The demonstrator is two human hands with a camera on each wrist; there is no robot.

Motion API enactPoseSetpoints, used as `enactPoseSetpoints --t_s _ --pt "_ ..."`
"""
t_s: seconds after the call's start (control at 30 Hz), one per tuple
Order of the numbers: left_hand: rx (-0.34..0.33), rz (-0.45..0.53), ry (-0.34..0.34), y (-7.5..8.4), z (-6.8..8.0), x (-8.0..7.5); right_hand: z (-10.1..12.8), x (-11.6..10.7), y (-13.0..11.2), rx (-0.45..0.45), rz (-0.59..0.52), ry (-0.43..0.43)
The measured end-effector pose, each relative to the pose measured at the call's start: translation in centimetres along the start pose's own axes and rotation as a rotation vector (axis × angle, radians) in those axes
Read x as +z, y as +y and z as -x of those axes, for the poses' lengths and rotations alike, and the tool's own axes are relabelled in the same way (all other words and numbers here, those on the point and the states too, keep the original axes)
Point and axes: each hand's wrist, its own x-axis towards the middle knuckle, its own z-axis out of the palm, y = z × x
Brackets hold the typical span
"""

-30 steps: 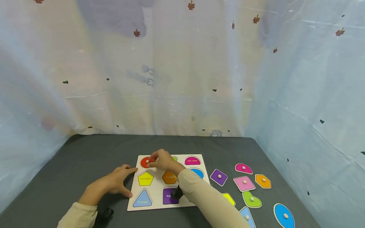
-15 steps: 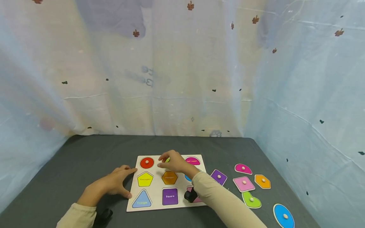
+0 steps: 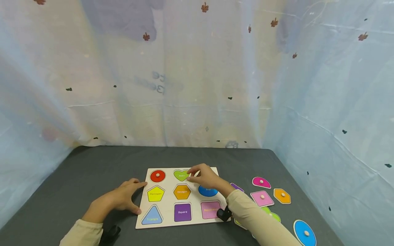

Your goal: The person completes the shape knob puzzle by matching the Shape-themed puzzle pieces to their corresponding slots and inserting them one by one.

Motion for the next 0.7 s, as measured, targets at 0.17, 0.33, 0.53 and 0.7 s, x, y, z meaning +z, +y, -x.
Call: enactPoseSetpoints --t_s 0.17,0.33,0.53,0.7 --pt "0.003 -0.005 0.003 -0.1 -0.1 0.0 1.2 -1.1 1.2 0.013 0.02 0.031" --pt "-0.002 -0.002 -0.003 -0.1 -0.1 0.1 2.5 -2.1 2.2 -0.003 0.024 0.058" --pt "0.005 0.002 0.001 -0.1 0.0 0.0 4.2 -3.6 3.1 -0.005 0.034 0.081" --pt "0.013 0.004 0.005 -0.1 0.1 0.0 5.7 -4.4 3.9 -0.01 0.023 0.08"
